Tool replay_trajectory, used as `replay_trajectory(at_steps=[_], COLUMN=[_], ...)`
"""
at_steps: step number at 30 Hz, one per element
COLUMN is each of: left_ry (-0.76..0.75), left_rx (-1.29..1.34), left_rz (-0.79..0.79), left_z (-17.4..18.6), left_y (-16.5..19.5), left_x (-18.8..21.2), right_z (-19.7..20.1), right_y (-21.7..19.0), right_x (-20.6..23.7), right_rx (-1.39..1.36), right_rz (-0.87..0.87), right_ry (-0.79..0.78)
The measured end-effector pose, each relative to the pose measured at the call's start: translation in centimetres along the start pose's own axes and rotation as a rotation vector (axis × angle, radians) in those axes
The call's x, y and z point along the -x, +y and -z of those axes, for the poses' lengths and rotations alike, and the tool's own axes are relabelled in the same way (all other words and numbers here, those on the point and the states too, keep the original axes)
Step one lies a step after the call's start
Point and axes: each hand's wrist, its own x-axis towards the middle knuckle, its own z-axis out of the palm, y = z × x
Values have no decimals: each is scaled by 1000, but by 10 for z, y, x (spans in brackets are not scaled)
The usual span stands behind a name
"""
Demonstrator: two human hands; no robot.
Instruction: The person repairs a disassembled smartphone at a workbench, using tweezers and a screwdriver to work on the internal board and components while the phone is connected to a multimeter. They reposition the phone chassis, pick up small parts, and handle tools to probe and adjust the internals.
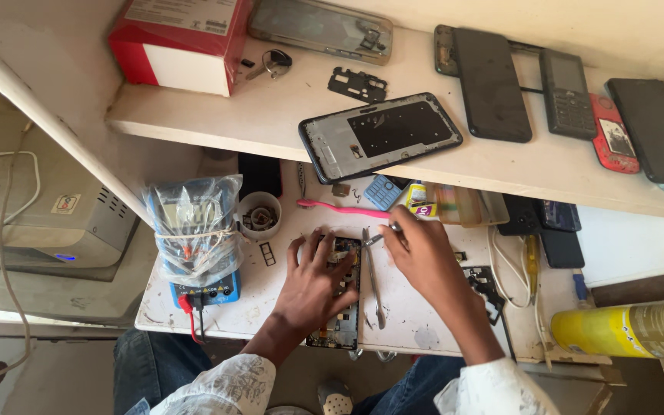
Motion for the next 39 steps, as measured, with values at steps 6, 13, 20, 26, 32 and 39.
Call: replay_trajectory(at_steps=[6, 13, 20, 26, 32, 39], left_ry=[4, -2, -8, 33, 44, 62], left_rx=[11, 52, 77, 87, 130, 133], left_rz=[5, 11, 10, 3, 27, 26], left_z=[1, -6, -4, -5, -4, -4], left_y=[2, -5, -4, -6, -7, -7], left_x=[2, -2, -2, -1, -2, -3], right_z=[-2, 1, 2, -3, -22, -32], right_y=[-5, -1, -14, -8, 19, 27], right_x=[-18, -50, -54, -53, -50, -44], right_rx=[100, 25, 322, 208, 130, 359], right_rz=[314, -6, 294, 94, 245, 190], right_ry=[-83, -516, -331, -508, -373, -273])
